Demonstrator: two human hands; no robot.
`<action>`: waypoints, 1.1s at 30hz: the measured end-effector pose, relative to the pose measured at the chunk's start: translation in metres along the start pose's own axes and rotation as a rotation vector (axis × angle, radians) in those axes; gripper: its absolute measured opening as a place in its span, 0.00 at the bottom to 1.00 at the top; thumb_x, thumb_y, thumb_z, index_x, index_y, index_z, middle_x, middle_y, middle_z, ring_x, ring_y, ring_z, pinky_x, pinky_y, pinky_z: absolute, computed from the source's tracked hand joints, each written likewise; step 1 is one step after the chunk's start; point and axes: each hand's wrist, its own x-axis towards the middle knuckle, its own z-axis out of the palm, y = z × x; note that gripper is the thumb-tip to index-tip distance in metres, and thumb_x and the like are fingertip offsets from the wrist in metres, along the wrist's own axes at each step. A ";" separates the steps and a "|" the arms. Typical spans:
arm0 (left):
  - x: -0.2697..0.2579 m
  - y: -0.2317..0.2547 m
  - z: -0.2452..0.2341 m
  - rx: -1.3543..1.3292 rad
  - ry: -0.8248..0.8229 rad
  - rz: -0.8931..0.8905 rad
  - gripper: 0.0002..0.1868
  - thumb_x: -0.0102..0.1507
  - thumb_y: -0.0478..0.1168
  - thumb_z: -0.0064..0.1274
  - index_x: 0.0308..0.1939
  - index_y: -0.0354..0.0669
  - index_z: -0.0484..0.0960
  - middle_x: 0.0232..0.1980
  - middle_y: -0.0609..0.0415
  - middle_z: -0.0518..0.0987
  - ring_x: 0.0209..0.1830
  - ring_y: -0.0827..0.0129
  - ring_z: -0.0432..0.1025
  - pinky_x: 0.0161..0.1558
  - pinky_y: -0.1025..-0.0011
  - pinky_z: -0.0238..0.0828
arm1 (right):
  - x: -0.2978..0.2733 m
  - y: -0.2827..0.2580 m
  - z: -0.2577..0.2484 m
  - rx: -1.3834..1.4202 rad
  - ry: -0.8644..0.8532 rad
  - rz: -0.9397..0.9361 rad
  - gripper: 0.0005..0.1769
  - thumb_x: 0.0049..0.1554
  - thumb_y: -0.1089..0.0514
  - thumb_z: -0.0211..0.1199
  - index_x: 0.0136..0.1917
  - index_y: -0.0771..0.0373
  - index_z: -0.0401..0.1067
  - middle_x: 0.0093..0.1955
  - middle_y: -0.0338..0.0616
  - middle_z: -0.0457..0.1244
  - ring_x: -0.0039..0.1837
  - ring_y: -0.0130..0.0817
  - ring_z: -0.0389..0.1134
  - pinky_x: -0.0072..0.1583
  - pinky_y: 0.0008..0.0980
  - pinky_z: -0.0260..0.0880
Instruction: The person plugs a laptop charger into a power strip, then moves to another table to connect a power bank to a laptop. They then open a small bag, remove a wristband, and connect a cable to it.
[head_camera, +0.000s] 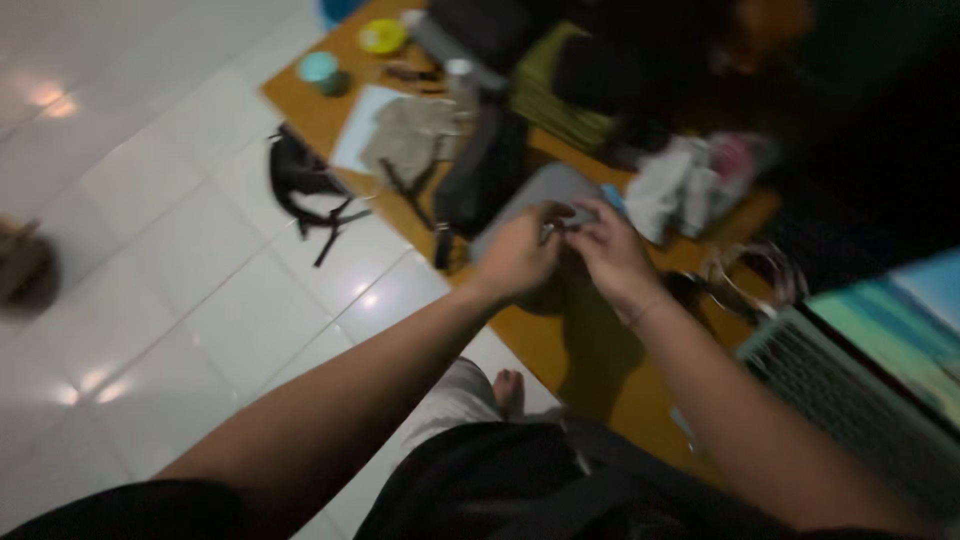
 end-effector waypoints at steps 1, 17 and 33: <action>-0.005 0.001 -0.017 0.029 0.015 -0.059 0.16 0.64 0.36 0.47 0.54 0.38 0.79 0.50 0.36 0.82 0.51 0.46 0.77 0.54 0.58 0.72 | 0.006 -0.001 0.012 -0.006 -0.035 -0.021 0.24 0.63 0.63 0.56 0.72 0.62 0.63 0.56 0.44 0.69 0.55 0.28 0.71 0.56 0.30 0.72; 0.026 -0.142 -0.190 -0.107 0.065 -0.293 0.15 0.66 0.35 0.43 0.54 0.37 0.79 0.46 0.40 0.83 0.46 0.52 0.79 0.47 0.61 0.74 | 0.154 -0.067 0.195 0.093 -0.167 0.047 0.23 0.61 0.63 0.57 0.69 0.64 0.65 0.57 0.49 0.67 0.52 0.35 0.72 0.52 0.32 0.77; 0.226 -0.186 -0.185 -0.150 -0.292 0.150 0.17 0.58 0.32 0.58 0.51 0.35 0.78 0.45 0.38 0.82 0.47 0.46 0.77 0.49 0.59 0.72 | 0.175 -0.073 0.132 0.095 0.479 0.084 0.21 0.61 0.68 0.54 0.68 0.65 0.67 0.65 0.49 0.65 0.56 0.35 0.71 0.57 0.34 0.79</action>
